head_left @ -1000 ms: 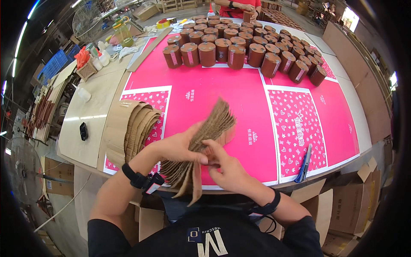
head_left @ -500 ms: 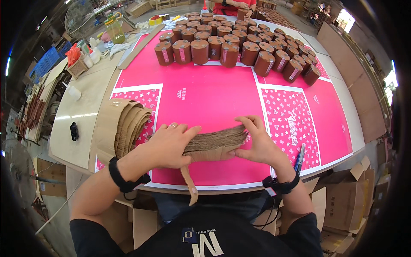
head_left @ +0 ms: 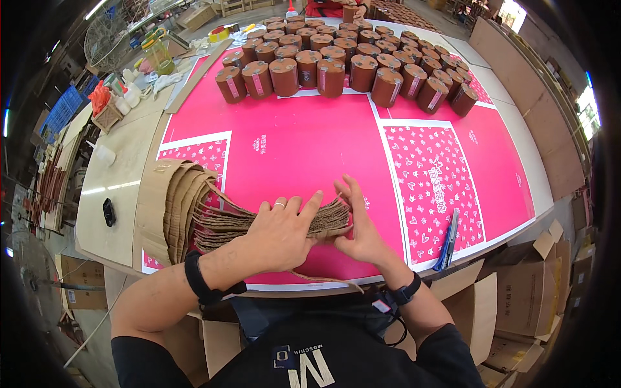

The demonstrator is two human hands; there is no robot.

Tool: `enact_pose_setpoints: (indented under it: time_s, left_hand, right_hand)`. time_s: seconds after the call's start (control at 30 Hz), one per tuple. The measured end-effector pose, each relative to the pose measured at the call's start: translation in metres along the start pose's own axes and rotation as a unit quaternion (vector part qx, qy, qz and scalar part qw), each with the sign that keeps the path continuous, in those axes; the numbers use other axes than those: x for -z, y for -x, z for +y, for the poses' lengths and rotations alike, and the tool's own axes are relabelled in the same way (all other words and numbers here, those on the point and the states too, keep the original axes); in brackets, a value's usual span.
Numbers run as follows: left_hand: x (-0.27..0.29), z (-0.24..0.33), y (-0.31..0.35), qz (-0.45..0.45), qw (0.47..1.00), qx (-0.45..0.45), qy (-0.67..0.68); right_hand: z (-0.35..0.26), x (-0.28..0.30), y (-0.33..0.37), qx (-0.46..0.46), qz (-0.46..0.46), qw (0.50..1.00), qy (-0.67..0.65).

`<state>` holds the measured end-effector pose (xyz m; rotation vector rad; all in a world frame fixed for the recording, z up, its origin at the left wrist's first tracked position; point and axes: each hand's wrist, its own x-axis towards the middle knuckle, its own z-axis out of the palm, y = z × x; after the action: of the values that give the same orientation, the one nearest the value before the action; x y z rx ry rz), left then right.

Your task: The person prepares cardboard pieces by hand and with a tool, then stacks the cardboard pieces and places them into a cardboard box.

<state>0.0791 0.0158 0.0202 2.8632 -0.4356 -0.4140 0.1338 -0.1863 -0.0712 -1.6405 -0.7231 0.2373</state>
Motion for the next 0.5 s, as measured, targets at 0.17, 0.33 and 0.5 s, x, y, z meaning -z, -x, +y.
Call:
enact_pose_setpoints:
  time_s: [0.17,0.33,0.5]
  left_hand:
    - [-0.006,0.007,0.004,0.061,0.997,0.000,-0.048]
    - [-0.015,0.003,0.005,0.135,0.988,-0.016,-0.068]
    - [-0.021,0.007,0.003,0.132,0.985,-0.021,-0.109]
  right_hand:
    - [0.000,-0.008,0.004,-0.065,-0.036,0.994,-0.082]
    - [0.007,-0.006,0.004,-0.039,-0.019,0.999,-0.016]
    - [0.004,-0.020,0.007,-0.057,0.009,0.997,0.046]
